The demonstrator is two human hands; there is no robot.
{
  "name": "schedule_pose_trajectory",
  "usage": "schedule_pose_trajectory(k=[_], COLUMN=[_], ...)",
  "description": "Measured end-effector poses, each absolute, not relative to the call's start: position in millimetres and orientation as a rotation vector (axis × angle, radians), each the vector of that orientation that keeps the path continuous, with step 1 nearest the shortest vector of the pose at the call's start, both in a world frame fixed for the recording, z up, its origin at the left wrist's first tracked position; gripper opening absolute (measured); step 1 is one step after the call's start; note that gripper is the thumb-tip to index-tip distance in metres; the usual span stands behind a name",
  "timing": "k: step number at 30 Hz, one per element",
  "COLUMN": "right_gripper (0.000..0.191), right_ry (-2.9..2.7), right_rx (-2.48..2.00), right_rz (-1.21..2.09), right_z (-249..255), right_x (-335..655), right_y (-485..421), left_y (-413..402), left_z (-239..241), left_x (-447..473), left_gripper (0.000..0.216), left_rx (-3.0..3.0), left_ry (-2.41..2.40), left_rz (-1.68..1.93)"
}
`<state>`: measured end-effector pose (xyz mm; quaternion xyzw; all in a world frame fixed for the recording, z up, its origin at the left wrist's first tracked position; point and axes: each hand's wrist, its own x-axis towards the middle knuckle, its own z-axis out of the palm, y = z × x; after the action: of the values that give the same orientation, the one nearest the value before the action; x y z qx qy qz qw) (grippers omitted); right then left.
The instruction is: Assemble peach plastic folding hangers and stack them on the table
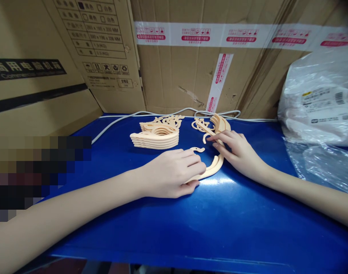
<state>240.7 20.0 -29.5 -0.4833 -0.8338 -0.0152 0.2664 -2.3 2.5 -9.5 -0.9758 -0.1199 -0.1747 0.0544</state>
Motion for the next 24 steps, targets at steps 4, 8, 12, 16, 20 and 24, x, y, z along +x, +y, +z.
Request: schedule_pose_trajectory(k=[4, 8, 12, 16, 20, 24], right_gripper=[0.024, 0.023, 0.024, 0.026, 0.028, 0.03], right_ry=[-2.276, -2.277, -2.301, -2.327, -2.362, -2.412], right_rx=[-1.304, -1.294, -1.191, -1.111, -1.078, -0.997], right_rz=[-0.061, -0.063, -0.016, 0.038, 0.089, 0.135], right_z=[-28.5, -27.1, -25.6, -24.2, -23.5, -22.6], right_x=[240.3, 239.0, 237.7, 237.1, 237.2, 237.6], right_y=[19.1, 17.5, 16.4, 15.6, 14.7, 13.3], left_y=[3.2, 3.7, 3.3, 4.1, 6.9, 8.7], left_z=[-10.3, -11.9, -12.5, -12.2, -12.1, -10.6], left_x=[-2.3, -2.8, -3.8, -5.5, -6.3, -5.5], left_gripper=[0.013, 0.015, 0.018, 0.017, 0.019, 0.021], left_rx=[-2.971, -2.981, -3.014, -3.062, -3.046, -3.01], left_ry=[-0.327, -0.316, -0.313, -0.371, -0.455, -0.52], left_rz=[-0.513, -0.53, -0.547, -0.605, -0.657, -0.67])
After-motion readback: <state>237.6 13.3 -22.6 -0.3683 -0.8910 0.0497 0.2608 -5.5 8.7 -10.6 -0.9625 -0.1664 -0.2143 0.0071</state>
